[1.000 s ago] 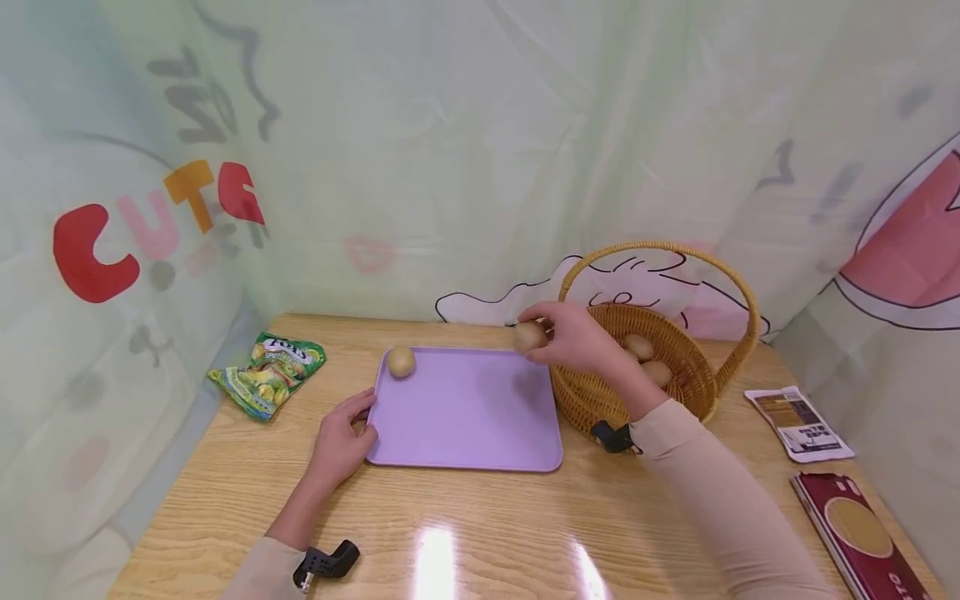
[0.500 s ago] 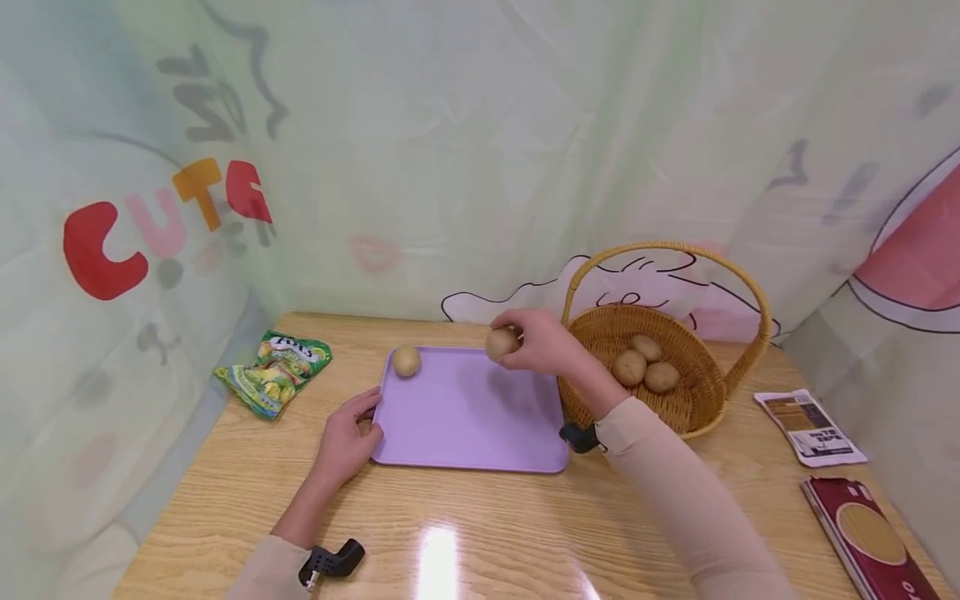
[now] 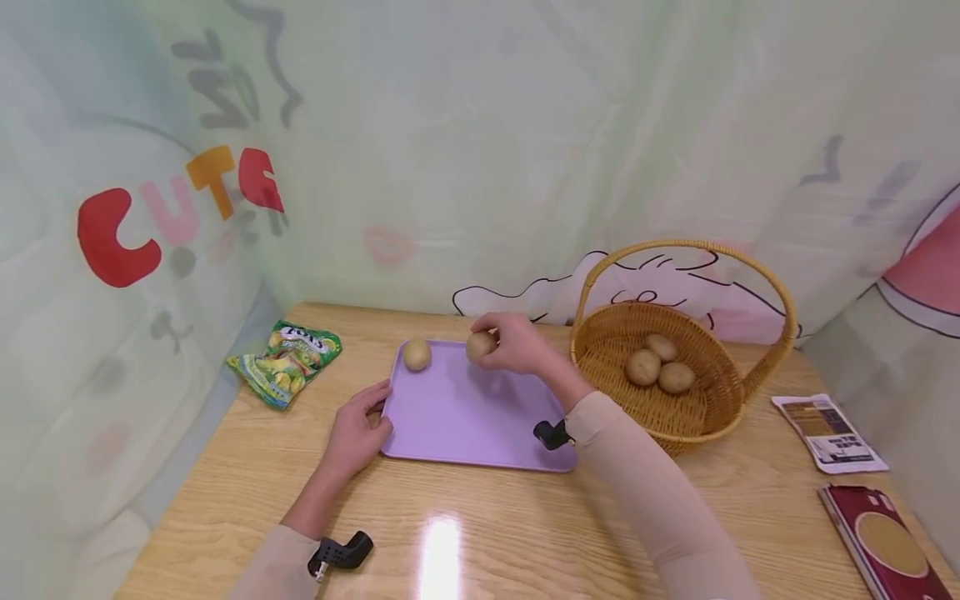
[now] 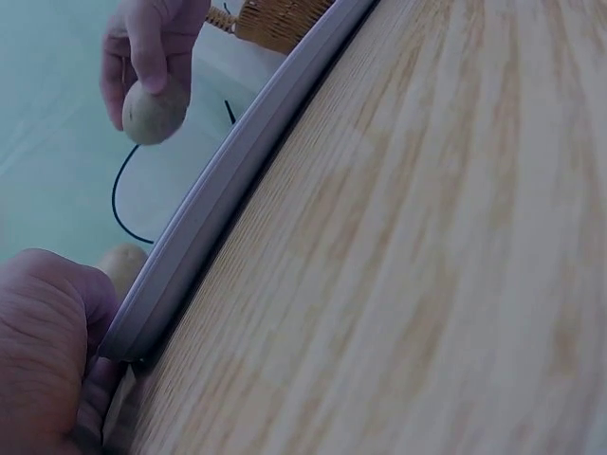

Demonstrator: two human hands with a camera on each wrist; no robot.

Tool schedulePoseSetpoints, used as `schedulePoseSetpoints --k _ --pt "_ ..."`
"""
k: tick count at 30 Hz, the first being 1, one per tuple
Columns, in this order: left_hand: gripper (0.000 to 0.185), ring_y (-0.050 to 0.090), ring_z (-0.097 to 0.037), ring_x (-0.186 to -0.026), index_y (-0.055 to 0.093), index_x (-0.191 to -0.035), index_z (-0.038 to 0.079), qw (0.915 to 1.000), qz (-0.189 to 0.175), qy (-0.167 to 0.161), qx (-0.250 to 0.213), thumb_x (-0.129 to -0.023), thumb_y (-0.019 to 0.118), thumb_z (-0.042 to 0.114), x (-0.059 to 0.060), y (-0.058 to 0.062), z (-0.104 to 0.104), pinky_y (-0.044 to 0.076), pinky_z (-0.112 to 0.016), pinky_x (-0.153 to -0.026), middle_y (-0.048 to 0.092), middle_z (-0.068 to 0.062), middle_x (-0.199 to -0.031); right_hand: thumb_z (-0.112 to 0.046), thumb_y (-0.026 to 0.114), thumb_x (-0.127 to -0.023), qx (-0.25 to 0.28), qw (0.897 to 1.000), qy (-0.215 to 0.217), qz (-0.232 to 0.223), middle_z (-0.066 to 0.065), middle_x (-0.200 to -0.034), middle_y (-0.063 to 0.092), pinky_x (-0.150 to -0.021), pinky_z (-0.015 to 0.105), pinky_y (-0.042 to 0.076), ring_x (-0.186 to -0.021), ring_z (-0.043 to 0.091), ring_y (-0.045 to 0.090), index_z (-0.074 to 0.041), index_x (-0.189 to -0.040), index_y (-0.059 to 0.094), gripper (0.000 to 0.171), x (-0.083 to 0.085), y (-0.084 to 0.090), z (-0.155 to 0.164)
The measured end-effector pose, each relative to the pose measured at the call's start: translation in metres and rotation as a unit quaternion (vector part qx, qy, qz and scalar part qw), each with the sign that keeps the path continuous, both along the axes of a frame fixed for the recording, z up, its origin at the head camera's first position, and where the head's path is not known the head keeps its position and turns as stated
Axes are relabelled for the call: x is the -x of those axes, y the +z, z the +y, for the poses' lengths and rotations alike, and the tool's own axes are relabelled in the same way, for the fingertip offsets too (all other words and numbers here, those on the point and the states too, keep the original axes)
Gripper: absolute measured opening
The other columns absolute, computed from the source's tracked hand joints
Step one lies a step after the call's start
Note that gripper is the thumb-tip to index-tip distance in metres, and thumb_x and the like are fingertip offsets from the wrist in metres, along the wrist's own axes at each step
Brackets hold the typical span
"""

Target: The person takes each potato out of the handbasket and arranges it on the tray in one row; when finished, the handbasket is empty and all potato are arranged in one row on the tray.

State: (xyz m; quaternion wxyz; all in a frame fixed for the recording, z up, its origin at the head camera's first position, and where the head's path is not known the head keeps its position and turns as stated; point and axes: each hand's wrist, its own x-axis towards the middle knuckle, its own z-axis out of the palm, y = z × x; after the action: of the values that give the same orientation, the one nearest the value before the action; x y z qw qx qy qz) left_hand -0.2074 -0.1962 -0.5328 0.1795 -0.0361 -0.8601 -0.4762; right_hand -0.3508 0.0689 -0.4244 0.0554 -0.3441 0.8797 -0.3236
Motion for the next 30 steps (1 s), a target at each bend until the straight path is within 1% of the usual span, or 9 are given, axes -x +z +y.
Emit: schedulePoseSetpoints --k 5,11,16,23,30 --pt "0.047 0.062 -0.026 -0.107 0.062 -0.122 -0.010 0.9999 -0.007 0.003 0.006 -0.076 0.062 -0.010 0.001 0.003 0.002 0.051 -0.035 -0.093 0.058 -0.016 -0.132 -0.010 0.080 -0.071 0.002 1.000 0.004 0.000 0.012 -0.115 0.066 -0.077 0.035 0.054 -0.096 0.027 0.063 -0.001 -0.117 0.066 0.050 0.008 -0.015 -0.010" --pt "0.046 0.061 -0.025 -0.108 0.062 -0.122 -0.009 0.9998 -0.013 0.006 0.015 -0.076 0.062 -0.009 -0.002 0.002 0.003 0.051 -0.035 -0.093 0.058 -0.015 -0.133 -0.013 0.079 -0.071 -0.004 0.999 -0.017 -0.031 0.012 -0.119 0.065 -0.080 0.035 0.053 -0.098 0.026 0.063 -0.003 -0.119 0.065 0.051 0.011 -0.031 -0.025" --pt "0.046 0.062 -0.025 -0.107 0.062 -0.122 -0.009 0.9998 -0.011 0.008 0.012 -0.076 0.062 -0.009 -0.001 0.002 0.002 0.052 -0.034 -0.093 0.058 -0.015 -0.132 -0.014 0.079 -0.073 -0.004 0.999 -0.025 -0.034 0.011 -0.120 0.065 -0.086 0.036 0.052 -0.100 0.025 0.063 -0.003 -0.120 0.064 0.050 0.016 -0.040 -0.036" --pt "0.046 0.062 -0.024 -0.106 0.062 -0.122 -0.009 0.9998 -0.011 0.009 0.011 -0.076 0.062 -0.009 -0.002 0.002 0.001 0.052 -0.035 -0.091 0.058 -0.014 -0.133 -0.013 0.078 -0.072 -0.005 1.000 -0.019 -0.020 0.010 -0.118 0.065 -0.086 0.035 0.052 -0.099 0.023 0.063 -0.003 -0.120 0.064 0.050 0.017 -0.044 -0.051" --pt "0.045 0.062 -0.025 -0.107 0.062 -0.122 -0.009 0.9997 -0.014 0.006 0.016 -0.077 0.062 -0.008 -0.001 0.003 0.002 0.052 -0.036 -0.092 0.058 -0.014 -0.133 -0.012 0.077 -0.073 -0.034 0.999 -0.025 -0.008 0.009 -0.120 0.064 -0.088 0.036 0.050 -0.101 0.022 0.059 -0.004 -0.121 0.064 0.051 0.014 -0.042 -0.057"
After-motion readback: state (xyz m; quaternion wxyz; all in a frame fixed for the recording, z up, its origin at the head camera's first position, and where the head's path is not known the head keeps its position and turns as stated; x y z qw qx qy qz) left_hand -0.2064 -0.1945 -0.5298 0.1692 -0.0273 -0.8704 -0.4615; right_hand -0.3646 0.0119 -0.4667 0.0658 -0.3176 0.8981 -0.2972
